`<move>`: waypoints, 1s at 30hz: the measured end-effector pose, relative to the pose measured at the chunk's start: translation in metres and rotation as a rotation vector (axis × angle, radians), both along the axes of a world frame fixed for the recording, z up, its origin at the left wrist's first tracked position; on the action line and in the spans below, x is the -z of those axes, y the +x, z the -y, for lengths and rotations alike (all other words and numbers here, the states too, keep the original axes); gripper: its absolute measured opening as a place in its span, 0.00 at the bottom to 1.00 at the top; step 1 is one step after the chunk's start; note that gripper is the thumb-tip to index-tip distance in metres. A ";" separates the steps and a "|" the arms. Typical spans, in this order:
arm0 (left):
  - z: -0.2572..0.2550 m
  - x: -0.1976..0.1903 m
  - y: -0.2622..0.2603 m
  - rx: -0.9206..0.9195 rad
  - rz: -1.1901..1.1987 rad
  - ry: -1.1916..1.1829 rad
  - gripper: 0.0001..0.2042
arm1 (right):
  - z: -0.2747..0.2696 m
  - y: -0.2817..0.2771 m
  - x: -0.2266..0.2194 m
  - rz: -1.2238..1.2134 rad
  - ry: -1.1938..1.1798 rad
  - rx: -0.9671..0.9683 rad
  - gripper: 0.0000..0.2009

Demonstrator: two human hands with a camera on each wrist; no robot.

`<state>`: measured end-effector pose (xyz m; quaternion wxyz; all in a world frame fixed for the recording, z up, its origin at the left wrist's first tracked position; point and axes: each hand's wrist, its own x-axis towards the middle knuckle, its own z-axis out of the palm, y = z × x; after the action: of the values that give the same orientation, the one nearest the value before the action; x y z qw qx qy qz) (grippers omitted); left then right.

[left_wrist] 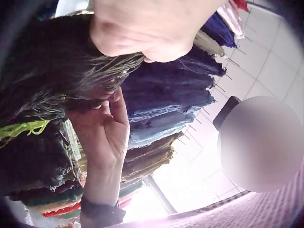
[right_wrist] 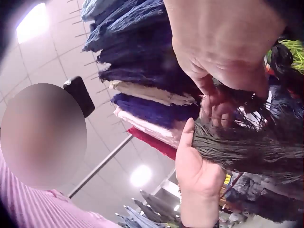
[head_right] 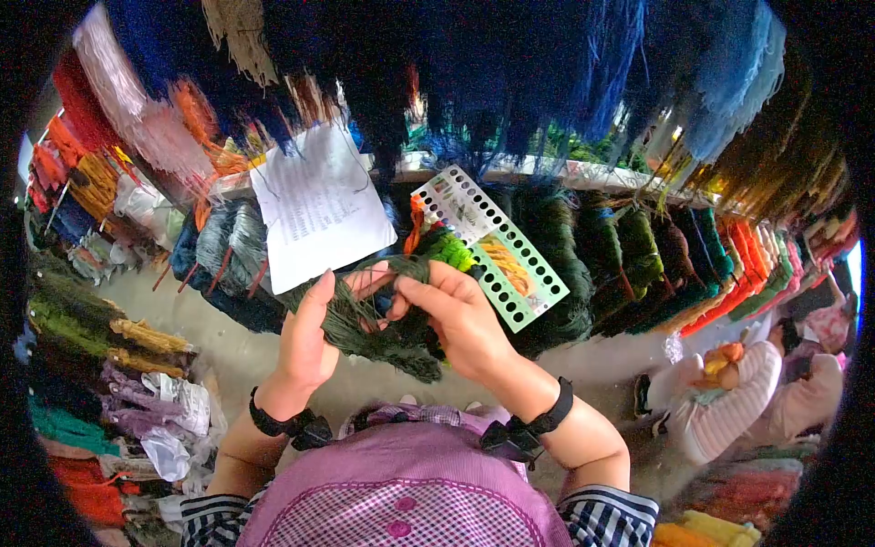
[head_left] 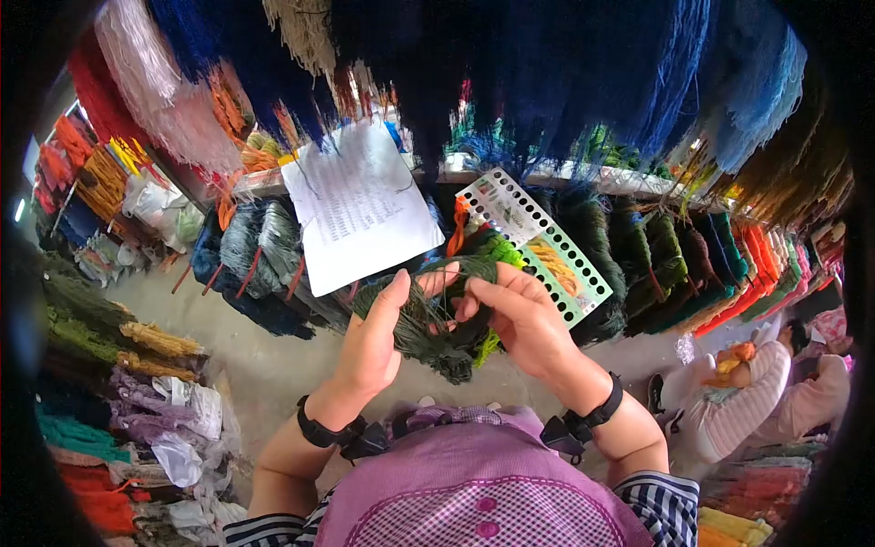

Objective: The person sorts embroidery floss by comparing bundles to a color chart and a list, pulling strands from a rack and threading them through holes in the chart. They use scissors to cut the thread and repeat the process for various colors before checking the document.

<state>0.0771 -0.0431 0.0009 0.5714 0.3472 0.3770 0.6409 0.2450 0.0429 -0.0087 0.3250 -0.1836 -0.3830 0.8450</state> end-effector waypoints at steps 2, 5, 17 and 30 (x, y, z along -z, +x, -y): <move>0.001 0.002 -0.007 0.027 0.038 0.036 0.22 | 0.006 -0.011 0.000 0.046 0.021 -0.007 0.10; -0.001 0.010 -0.018 0.002 -0.222 0.109 0.22 | 0.011 -0.025 -0.013 0.226 0.086 -0.115 0.10; 0.006 0.015 -0.041 -0.005 -0.382 0.158 0.14 | 0.014 -0.040 -0.012 0.178 0.112 -0.042 0.08; 0.137 0.102 -0.233 -0.303 0.512 -0.056 0.17 | -0.031 0.128 -0.032 -0.099 0.229 0.434 0.29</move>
<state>-0.1555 -0.1802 -0.1011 0.5551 0.0979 0.2857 0.7750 0.3730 0.0741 0.0234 0.5359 -0.1820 -0.4115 0.7143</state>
